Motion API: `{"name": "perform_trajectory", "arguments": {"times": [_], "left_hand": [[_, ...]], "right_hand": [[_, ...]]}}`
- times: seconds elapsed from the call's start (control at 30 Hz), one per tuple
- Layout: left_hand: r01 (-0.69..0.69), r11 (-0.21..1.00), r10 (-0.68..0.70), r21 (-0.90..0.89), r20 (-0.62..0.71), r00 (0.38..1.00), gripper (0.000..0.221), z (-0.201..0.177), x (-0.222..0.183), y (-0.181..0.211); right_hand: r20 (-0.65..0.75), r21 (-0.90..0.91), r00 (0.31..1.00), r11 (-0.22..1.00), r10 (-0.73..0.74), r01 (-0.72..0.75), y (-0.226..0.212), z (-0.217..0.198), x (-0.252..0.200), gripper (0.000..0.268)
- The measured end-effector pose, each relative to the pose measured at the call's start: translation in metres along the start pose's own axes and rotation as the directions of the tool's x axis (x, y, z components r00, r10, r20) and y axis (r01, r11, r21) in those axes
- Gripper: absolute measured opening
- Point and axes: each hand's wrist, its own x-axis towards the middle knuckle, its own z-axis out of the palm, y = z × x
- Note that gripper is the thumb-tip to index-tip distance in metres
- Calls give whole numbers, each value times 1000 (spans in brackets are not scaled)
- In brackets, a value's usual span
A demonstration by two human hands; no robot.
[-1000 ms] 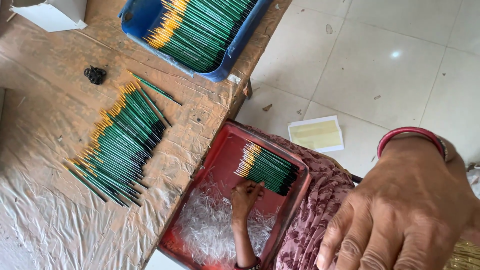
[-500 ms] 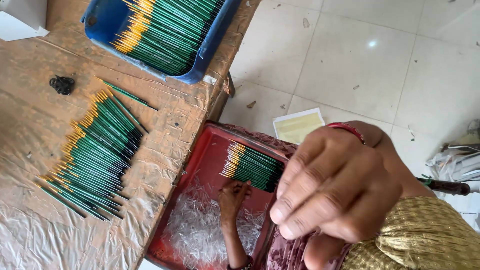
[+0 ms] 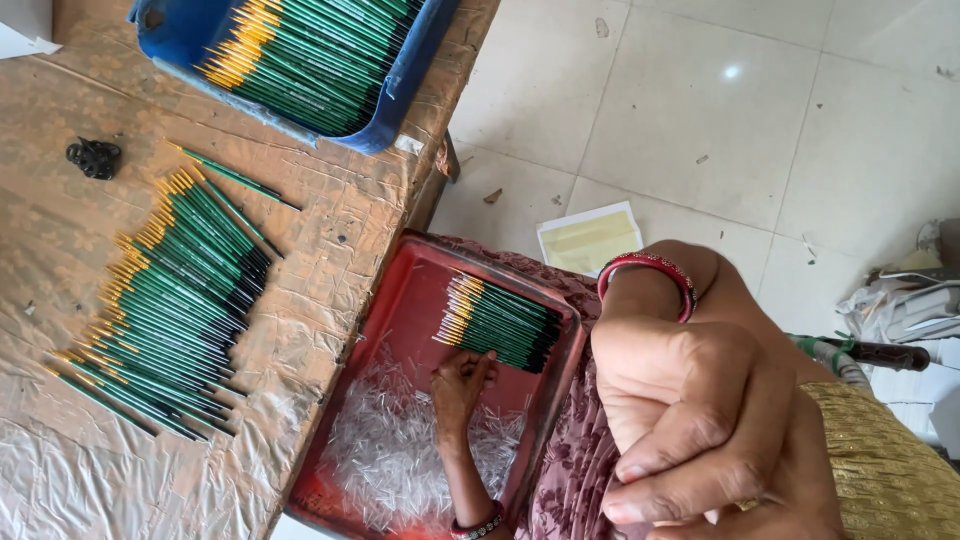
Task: Sorting, aligning, and bundling small green-handled paintbrushes in a manufacturing environment.
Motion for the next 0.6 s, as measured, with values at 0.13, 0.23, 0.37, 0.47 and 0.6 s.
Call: {"name": "perform_trajectory", "arguments": {"times": [0.13,0.23,0.37,0.47,0.6], "left_hand": [[4,1000,-4,9,2,1000,25,1,1,0],[23,1000,-23,6,2,1000,25,0,-1,1],[-2,1000,2,-1,2,1000,26,0,0,-2],[-7,998,5,-62,-25,1000,28,3,6,-6],[-39,996,36,-76,-42,998,29,4,2,-11]], "right_hand": [[-27,6,998,998,59,-59,-7,6,-1,36],[-180,-99,959,966,220,-240,-29,13,-2,34],[-129,-50,946,951,298,-307,-9,12,4,23],[-27,20,968,968,249,-249,10,-3,-8,12],[63,-231,759,749,648,-621,45,-47,-36,23]]}}
